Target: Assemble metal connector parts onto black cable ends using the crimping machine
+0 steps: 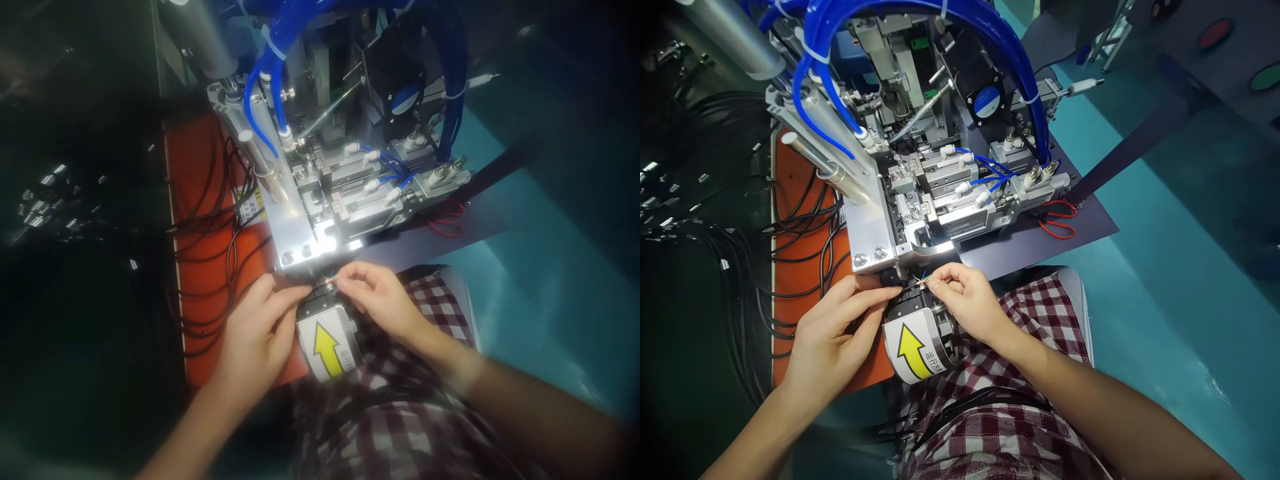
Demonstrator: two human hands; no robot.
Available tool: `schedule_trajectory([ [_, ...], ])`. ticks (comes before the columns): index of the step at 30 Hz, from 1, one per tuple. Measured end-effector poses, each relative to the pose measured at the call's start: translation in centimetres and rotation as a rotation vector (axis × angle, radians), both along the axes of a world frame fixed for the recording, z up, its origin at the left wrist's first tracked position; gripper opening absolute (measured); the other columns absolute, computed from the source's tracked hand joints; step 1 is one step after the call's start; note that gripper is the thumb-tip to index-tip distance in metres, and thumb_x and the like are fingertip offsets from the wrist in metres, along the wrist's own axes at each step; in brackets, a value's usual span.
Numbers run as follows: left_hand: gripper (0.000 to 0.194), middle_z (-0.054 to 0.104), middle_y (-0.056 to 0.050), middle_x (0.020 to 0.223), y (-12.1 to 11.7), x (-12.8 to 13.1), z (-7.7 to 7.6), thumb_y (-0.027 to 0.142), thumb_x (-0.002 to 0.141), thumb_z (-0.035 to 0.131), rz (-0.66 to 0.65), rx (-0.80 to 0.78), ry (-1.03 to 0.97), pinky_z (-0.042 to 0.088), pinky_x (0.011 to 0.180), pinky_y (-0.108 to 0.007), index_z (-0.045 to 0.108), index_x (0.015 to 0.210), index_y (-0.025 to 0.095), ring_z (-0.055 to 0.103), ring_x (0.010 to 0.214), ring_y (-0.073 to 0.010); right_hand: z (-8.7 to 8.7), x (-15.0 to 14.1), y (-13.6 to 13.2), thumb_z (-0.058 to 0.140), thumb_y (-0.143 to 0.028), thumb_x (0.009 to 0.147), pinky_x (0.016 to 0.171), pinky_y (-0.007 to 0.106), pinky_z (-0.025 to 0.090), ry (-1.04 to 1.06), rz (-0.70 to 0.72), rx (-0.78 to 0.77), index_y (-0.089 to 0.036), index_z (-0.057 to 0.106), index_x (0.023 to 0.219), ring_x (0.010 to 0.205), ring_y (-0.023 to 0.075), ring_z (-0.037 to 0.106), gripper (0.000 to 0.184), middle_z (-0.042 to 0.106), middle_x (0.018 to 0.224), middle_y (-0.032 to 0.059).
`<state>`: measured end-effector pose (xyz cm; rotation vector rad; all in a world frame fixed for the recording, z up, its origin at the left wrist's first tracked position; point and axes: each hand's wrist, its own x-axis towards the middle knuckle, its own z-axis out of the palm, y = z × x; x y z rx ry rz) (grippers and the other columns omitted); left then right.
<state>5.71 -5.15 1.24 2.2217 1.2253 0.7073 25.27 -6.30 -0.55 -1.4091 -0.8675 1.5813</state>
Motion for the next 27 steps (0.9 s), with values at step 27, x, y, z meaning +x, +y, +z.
schedule_trajectory([
  [27,0.03,0.059,-0.004,0.091,0.41,-0.64,-0.18,0.003,0.088,0.044,-0.149,0.181,0.215,0.048,0.069,-0.022,0.063,0.107,0.017,0.058,0.082,-0.0141,-0.16,0.48,-0.11,0.057,-0.023,0.083,0.05,0.023,0.038,-0.352,0.126,0.221,-0.017,0.059,0.076,0.055,0.0104,0.047,0.01,0.053,0.064,-0.0016],
])
